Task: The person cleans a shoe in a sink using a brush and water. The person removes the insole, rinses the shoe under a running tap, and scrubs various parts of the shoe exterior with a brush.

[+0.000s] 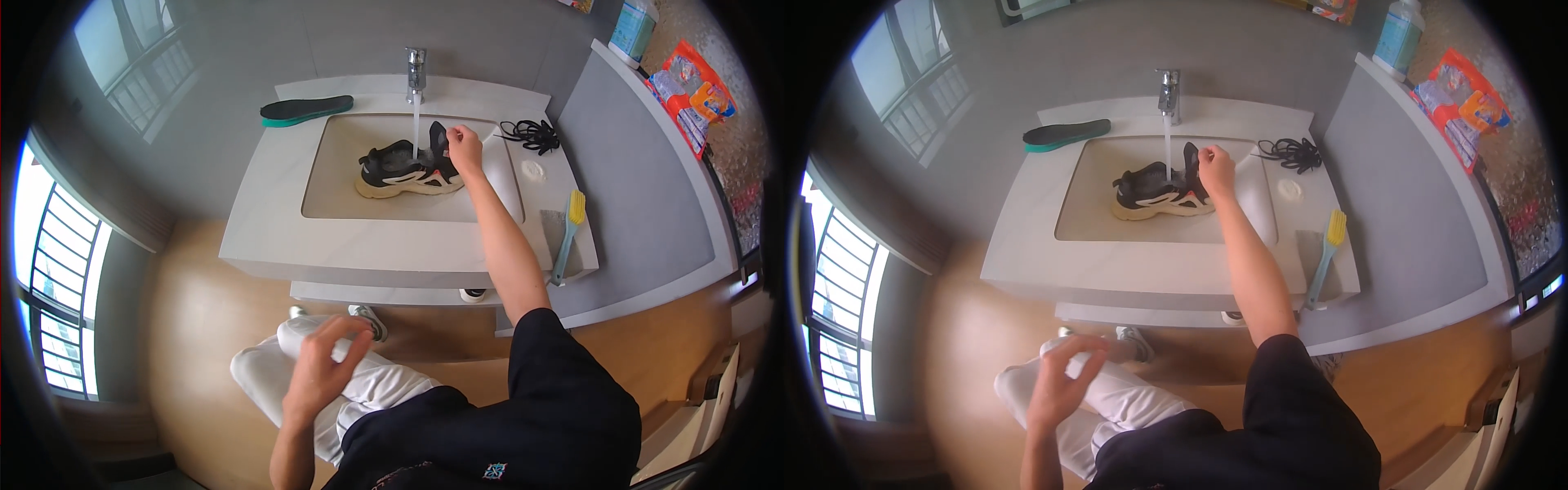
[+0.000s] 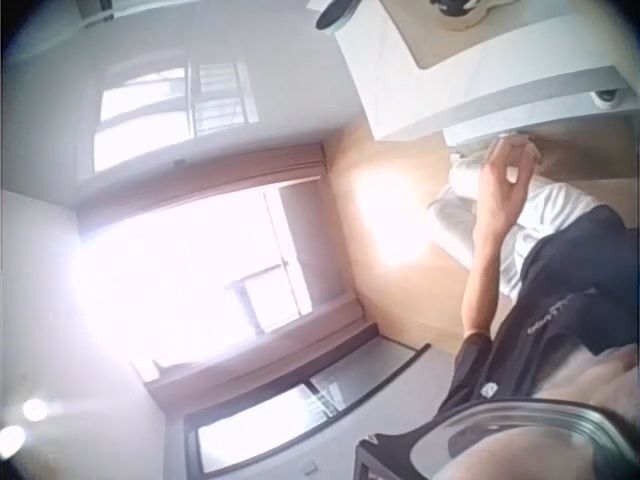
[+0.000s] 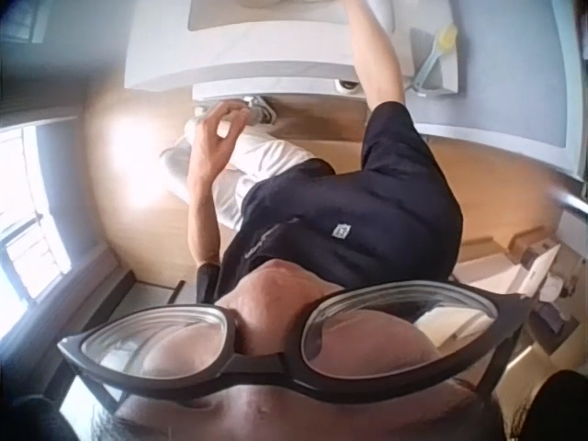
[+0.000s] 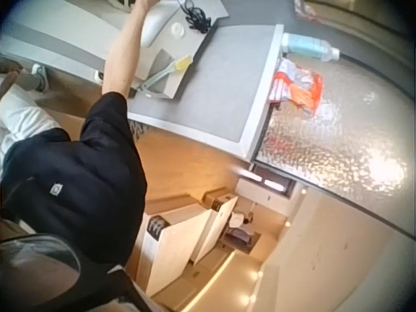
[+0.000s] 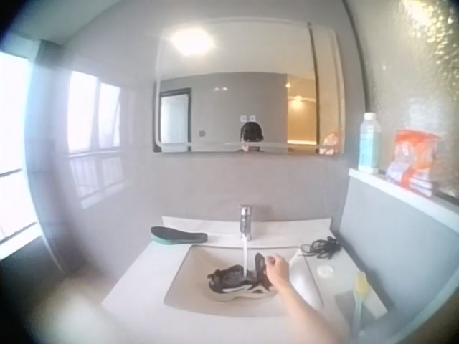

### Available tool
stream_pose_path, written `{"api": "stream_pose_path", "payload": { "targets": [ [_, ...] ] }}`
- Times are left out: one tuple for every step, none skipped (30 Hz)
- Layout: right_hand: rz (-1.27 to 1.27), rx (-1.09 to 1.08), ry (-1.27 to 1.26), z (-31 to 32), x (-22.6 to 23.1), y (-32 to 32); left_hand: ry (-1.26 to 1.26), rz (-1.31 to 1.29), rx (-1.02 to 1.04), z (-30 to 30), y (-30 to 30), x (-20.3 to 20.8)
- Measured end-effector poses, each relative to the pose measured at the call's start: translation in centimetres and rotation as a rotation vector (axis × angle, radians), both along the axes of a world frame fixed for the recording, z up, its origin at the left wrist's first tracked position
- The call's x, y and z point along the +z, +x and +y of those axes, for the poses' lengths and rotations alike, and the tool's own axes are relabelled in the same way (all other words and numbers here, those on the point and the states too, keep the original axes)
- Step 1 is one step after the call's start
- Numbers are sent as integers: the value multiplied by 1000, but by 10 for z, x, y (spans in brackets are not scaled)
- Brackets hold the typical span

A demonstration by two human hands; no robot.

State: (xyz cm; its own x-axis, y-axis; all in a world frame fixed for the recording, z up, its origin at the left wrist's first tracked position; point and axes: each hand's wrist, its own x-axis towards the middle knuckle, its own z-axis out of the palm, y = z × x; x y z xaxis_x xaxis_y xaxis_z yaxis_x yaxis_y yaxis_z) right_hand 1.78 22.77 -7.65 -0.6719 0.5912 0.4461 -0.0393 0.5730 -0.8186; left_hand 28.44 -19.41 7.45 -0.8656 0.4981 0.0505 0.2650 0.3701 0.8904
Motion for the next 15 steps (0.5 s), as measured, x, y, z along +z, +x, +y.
{"api": "stream_pose_path", "payload": {
  "targets": [
    [-5,-9,-21,-3,3,-2,-4,58,31,-10,-1,2],
    [2,-21,-26,-6,6,-4,10,71,56,-19,-4,3],
    [1,-12,-25,-12,9,-3,-11,64,117,-26,-4,5],
    [-62,-2,-78,-16,14,1,-12,63,143,-30,-6,4],
    [-126,8,-132,-20,19,6,-14,62,168,-32,-8,3],
    [-129,8,-130,-20,21,7,-4,35,183,-32,-11,1],
    [-146,-11,-142,-20,24,9,-9,47,174,-31,-13,1],
    [-163,-30,-155,-21,25,10,-24,53,175,-27,-13,2],
    [-162,-35,-151,-18,25,9,-35,63,171,-21,-15,4],
    [-161,-52,-135,-15,24,8,-31,64,165,-15,-17,5],
    [-160,-69,-118,-11,23,7,-54,31,161,-9,-19,6],
    [-169,-58,-127,-16,28,7,-86,3,167,-7,-21,10],
    [-165,-56,-130,-20,26,6,-88,6,169,-5,-24,13],
    [-180,-60,-143,-24,25,5,-78,79,147,-2,-29,13],
    [-188,-69,-149,-24,27,3,-58,156,120,1,-37,12]
  ]
}}
